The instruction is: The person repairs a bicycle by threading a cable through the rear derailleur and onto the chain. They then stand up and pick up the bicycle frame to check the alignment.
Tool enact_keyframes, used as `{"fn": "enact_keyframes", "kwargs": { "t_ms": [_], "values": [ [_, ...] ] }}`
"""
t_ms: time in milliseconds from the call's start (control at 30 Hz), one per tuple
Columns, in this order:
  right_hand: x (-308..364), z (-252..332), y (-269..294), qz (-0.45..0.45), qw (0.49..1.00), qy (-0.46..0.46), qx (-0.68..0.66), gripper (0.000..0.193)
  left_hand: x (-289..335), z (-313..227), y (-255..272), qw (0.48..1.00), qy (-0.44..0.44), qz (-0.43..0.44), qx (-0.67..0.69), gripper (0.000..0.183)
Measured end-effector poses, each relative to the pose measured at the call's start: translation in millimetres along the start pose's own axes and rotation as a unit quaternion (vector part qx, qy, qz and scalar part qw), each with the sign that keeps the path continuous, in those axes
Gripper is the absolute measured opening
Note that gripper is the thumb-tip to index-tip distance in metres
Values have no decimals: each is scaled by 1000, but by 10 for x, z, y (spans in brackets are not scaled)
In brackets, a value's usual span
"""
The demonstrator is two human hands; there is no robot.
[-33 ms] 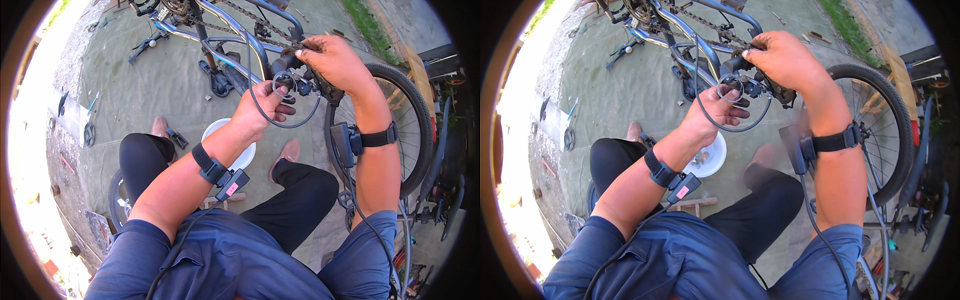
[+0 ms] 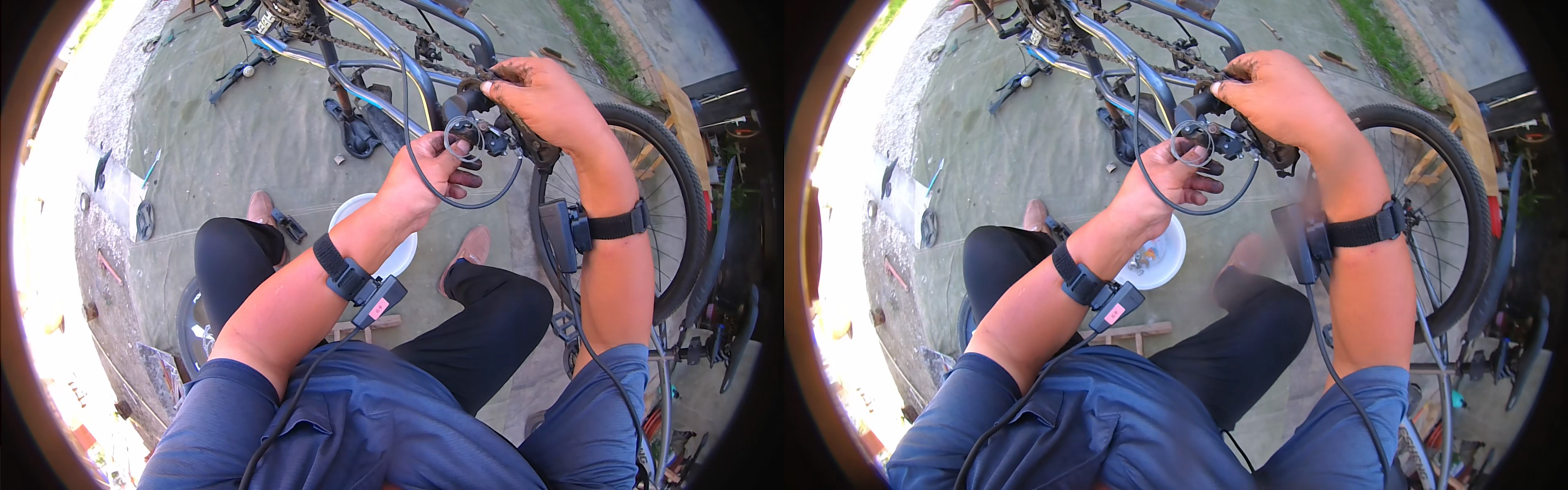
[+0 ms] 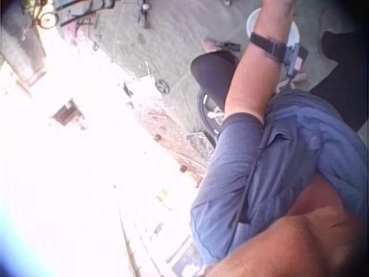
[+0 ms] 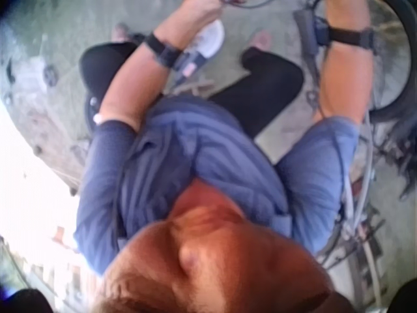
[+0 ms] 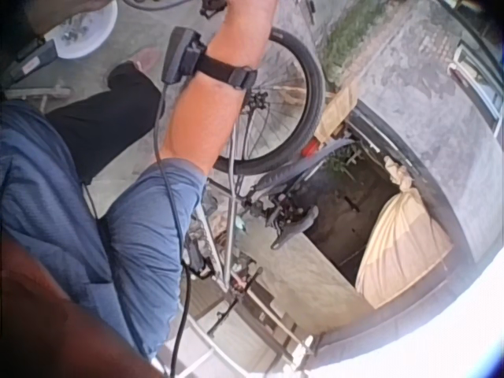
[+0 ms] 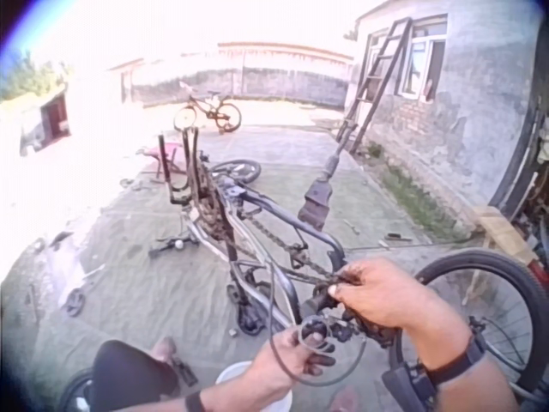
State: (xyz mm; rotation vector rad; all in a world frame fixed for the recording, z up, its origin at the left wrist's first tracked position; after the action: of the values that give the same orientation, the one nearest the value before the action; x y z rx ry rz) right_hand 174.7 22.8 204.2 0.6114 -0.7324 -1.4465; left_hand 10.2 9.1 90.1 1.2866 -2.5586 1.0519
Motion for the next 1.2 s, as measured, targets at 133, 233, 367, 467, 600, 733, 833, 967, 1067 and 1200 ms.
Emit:
{"fn": "enact_keyframes", "kwargs": {
  "t_ms": [133,233,367,467,600,733,833,967,1067,1200],
  "values": [
    [-26,-75,-31,-9,999,39,18,33,-18,50,4,1000,2,1,8,20],
    [-30,-70,-31,-10,998,45,39,33,-20,55,0,1000,5,1,15,19],
    [-36,-39,-40,-13,998,54,38,33,-17,55,16,1000,9,3,21,18],
    [-47,-54,-45,-10,998,49,29,32,-22,66,15,1000,11,5,24,17],
    [-28,-33,-38,-13,999,40,30,32,-22,62,9,1000,12,5,22,17],
    [-34,-36,-39,-9,999,35,23,33,-29,73,21,1000,10,5,21,16],
    [-20,-16,-34,-6,1000,23,15,33,-28,73,17,1000,9,6,21,16],
    [-25,-36,-44,-5,1000,18,8,33,-39,88,35,1000,12,8,24,17],
    [-16,-97,-32,6,999,1,-42,33,-23,75,14,999,14,19,27,18],
    [-2,-49,20,26,1000,18,-3,31,46,64,4,999,20,41,24,18]
  ]
}}
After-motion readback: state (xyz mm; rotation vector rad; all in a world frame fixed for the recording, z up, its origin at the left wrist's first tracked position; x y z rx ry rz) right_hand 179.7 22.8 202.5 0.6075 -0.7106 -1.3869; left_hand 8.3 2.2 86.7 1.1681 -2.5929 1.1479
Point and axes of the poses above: each hand's wrist, its own x-axis away from the middle knuckle, its own y-axis out of the back of the hand, z = x × y, the point moved 1 cm from there along -x, towards the middle knuckle, and after that the axes turned 1 degree about y, right-handed, at the moved point
